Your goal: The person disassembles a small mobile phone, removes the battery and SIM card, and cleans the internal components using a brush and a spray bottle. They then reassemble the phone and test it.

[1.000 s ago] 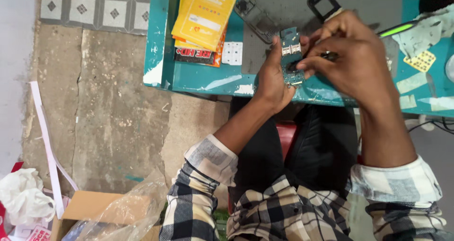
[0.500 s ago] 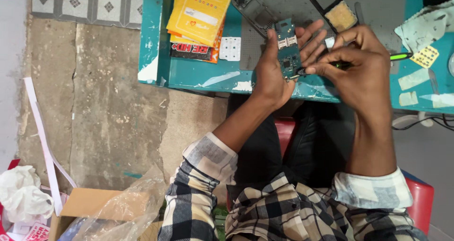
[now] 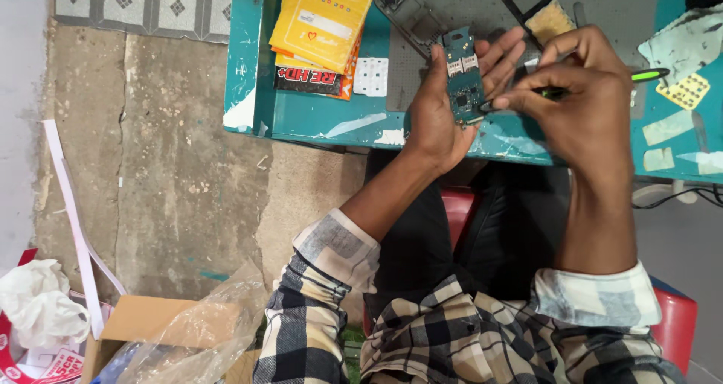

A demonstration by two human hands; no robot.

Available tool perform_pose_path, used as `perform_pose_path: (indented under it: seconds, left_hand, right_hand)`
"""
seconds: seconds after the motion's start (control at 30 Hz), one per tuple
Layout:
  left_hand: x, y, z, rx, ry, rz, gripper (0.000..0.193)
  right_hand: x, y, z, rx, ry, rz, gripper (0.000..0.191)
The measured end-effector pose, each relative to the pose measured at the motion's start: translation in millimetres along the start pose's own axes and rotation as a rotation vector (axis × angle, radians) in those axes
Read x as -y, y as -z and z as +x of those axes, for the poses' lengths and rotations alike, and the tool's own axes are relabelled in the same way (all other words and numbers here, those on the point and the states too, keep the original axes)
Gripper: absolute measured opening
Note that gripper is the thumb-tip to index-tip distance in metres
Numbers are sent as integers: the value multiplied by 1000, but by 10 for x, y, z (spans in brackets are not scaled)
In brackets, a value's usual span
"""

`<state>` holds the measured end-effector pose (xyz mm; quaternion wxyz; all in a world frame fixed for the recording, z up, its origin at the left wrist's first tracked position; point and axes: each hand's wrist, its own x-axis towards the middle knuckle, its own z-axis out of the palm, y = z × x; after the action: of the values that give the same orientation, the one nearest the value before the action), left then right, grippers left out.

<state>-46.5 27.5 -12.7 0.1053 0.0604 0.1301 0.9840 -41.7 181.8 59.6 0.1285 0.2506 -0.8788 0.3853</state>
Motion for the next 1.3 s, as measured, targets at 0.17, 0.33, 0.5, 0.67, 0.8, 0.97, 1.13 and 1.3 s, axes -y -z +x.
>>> perform_pose_path:
  seconds: [0.17, 0.33, 0.5, 0.67, 0.8, 0.97, 1.13, 1.3]
  left_hand:
    - [-2, -13, 0, -17, 33, 9, 61]
    - [-10, -12, -27, 32, 4, -15, 61]
    - [-36, -1, -20, 32, -14, -11, 61]
    - [-28, 18, -17, 33, 4, -40, 61]
    - [-24, 26, -25, 75, -24, -50, 61]
    - [-52, 4, -44, 8, -1, 47, 58]
    - [-36, -3, -15, 30, 5, 45, 58]
    - [-30, 25, -24, 77, 10, 22, 61]
  right_hand:
    - [22, -11, -5, 35, 31, 18, 26]
    - [71, 13, 7, 18, -30, 86, 31]
    - [-68, -29, -71, -47, -101, 99, 26]
    - [-193, -102, -199, -69, -134, 6, 27]
    - [-188, -71, -145, -68, -66, 78, 21]
    - [-121, 183, 33, -181, -202, -67, 27]
    - [45, 247, -205, -186, -218, 97, 28]
    - [42, 58, -311, -124, -78, 130, 33]
